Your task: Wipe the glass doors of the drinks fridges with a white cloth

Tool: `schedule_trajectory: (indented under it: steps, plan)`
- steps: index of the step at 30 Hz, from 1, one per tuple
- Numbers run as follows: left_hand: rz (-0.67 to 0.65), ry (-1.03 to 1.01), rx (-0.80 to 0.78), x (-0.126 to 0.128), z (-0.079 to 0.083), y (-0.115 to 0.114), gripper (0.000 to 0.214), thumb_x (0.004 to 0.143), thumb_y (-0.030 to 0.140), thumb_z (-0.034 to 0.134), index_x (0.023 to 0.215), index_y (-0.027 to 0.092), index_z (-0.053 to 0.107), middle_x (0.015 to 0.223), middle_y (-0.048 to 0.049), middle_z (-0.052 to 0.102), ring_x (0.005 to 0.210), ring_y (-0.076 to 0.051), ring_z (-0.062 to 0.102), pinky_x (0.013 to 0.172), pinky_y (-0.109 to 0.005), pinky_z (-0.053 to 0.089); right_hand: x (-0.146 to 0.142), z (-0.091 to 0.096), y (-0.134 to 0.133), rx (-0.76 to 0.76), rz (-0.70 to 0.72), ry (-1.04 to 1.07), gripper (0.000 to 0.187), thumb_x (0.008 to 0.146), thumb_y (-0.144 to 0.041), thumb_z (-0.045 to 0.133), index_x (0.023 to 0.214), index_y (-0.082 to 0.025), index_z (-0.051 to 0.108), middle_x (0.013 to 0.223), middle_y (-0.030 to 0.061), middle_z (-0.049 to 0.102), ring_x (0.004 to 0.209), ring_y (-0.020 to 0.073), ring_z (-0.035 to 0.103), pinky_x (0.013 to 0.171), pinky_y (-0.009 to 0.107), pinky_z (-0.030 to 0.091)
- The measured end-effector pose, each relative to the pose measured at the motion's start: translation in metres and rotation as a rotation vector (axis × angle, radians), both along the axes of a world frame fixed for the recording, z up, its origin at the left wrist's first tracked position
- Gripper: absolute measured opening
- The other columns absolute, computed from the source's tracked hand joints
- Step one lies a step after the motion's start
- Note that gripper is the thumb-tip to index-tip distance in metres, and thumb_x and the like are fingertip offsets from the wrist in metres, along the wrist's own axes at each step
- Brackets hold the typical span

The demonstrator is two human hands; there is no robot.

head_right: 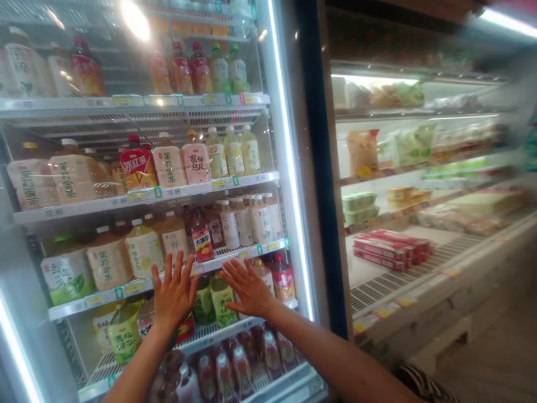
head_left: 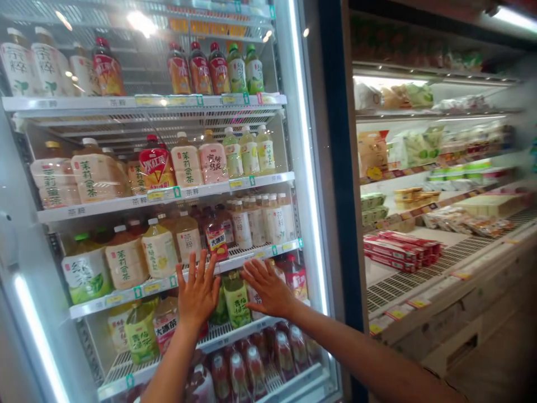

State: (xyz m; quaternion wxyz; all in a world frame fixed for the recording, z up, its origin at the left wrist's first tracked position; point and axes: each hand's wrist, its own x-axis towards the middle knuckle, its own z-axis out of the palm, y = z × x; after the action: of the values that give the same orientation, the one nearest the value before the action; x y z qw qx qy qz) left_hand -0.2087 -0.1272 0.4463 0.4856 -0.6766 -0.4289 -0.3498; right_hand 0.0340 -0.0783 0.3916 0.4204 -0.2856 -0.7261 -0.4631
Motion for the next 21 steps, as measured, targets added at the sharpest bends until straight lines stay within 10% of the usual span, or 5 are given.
schedule_trajectory:
  steps: [3,9,12,17,21]
  plan:
    - [-0.003,0.011,0.029,0.000,0.001,0.000,0.071,0.099,0.028,0.052,0.163,0.029,0.022,0.168,-0.0085,0.028,0.161,-0.027,0.010,0.131,-0.061,0.002,0.012,0.026,0.003,-0.064,0.017,-0.056,0.086,0.092,-0.069,0.051,0.164,-0.032,0.023,0.167,-0.0032,0.038,0.159,0.0218,0.025,0.129,0.046,0.032]
    - [-0.006,0.043,0.084,-0.002,-0.001,0.001,0.075,0.098,0.035,0.056,0.164,0.028,0.020,0.169,-0.0067,0.025,0.161,-0.026,0.008,0.132,-0.057,0.000,0.014,0.175,0.020,-0.077,0.035,0.212,0.098,0.099,-0.066,0.045,0.164,-0.004,0.006,0.173,0.0222,0.003,0.161,0.0365,-0.007,0.129,0.067,0.008]
    - [-0.015,0.048,0.094,-0.002,0.000,0.002,0.076,0.098,0.036,0.057,0.164,0.027,0.021,0.169,-0.0067,0.024,0.161,-0.026,0.007,0.133,-0.056,-0.001,-0.004,0.144,0.019,-0.084,0.071,0.193,0.106,0.096,-0.068,0.047,0.165,-0.006,-0.004,0.173,0.0219,0.001,0.161,0.0372,-0.007,0.128,0.069,0.010]
    - [-0.024,0.055,0.062,0.000,0.000,0.000,0.076,0.098,0.034,0.056,0.164,0.026,0.019,0.169,-0.0070,0.023,0.161,-0.025,0.002,0.132,-0.056,-0.005,-0.018,0.001,-0.003,-0.143,0.163,-0.073,0.109,0.090,-0.072,0.054,0.167,-0.018,-0.002,0.167,0.0118,0.036,0.157,0.0309,0.030,0.124,0.055,0.037]
    - [-0.024,0.100,0.006,-0.008,0.007,-0.010,0.076,0.098,0.036,0.056,0.164,0.028,0.017,0.170,-0.0049,0.025,0.161,-0.023,0.004,0.133,-0.052,-0.002,-0.008,0.003,-0.005,-0.152,0.228,-0.215,0.099,0.091,-0.067,0.055,0.167,-0.024,0.009,0.161,0.0057,0.047,0.151,0.0262,0.042,0.120,0.048,0.044]
